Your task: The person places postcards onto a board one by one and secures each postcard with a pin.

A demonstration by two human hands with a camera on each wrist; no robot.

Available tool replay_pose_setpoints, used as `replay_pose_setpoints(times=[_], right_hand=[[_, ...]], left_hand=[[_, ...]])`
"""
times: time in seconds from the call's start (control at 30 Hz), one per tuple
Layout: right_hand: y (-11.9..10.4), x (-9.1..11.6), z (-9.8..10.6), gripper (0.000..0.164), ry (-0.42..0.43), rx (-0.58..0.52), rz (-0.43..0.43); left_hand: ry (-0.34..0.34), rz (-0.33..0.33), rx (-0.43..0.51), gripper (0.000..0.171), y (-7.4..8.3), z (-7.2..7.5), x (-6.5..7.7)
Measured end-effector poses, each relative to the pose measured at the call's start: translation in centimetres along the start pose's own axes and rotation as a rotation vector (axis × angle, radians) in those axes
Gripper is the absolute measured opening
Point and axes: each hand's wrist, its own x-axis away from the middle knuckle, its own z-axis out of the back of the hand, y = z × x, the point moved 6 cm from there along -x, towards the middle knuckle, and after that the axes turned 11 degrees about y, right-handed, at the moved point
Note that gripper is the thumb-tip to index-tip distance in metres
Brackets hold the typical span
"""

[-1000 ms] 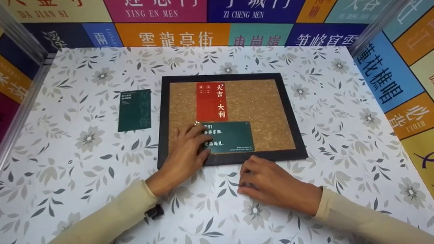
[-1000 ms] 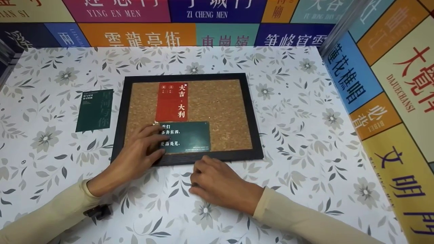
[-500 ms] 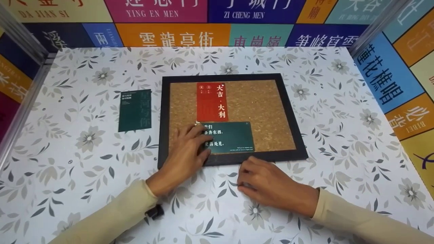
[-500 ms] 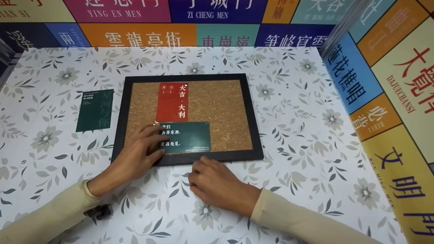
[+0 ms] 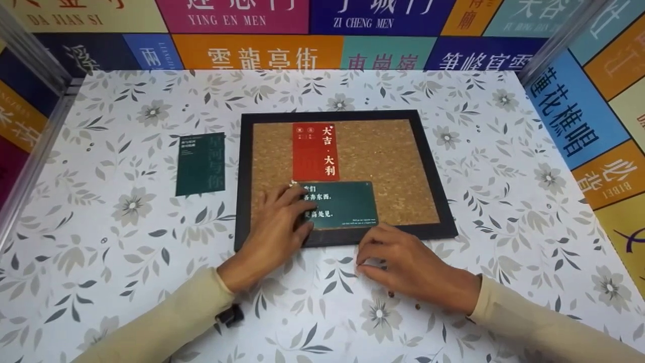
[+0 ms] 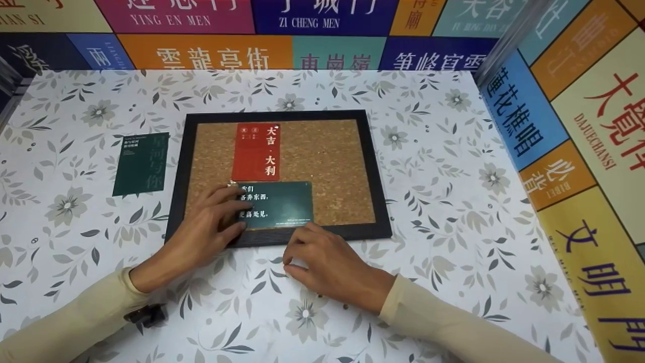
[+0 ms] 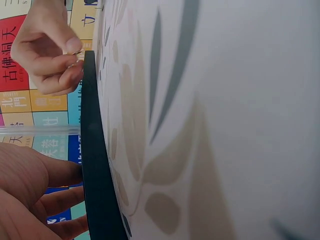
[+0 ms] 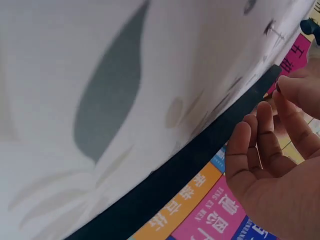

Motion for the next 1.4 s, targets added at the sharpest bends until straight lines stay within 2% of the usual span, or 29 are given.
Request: replay_pose_setpoints(times=[0.13, 0.33, 0.47, 0.57, 0.73, 0.87, 1.0, 1.4], right_hand=[[1.0, -0.3, 0.5, 0.010, 0.020, -0.061, -0.070], [2.8, -0.7, 1.1, 0.012, 0.006, -0.168, -0.264], [4.0, -1.1, 1.6, 0.009, -0.005, -0.165, -0.395], [4.9, -1.6, 2.0, 0.008, 0.005, -0.156, -0.460], [6.3, -2.3, 2.4, 0.006, 0.026, -0.160, -0.517], [6.9, -2.7, 2.5, 0.001, 0.034, -0.174, -0.555], [7.6, -2.8, 2.4, 0.005, 0.041, -0.181, -0.579], [8.9, -3.5, 2.7, 0.005, 0.051, -0.177, -0.639]], left_hand=[[0.006, -0.002, 0.000, 0.032, -0.2, -0.2, 0.0], [0.034, -0.020, 0.003, 0.033, -1.9, -1.5, 0.2], [0.050, -0.036, -0.004, 0.034, -2.3, -1.8, 0.2], [0.046, -0.030, -0.001, 0.035, -2.2, -1.7, 0.2], [0.028, -0.010, 0.010, 0.034, -1.5, -1.0, 0.1], [0.008, 0.002, -0.003, 0.033, -0.3, -0.1, 0.0], [-0.003, 0.004, -0.020, 0.032, 0.5, 0.4, -0.1], [0.012, -0.005, -0.009, 0.031, 0.1, 0.1, 0.0]])
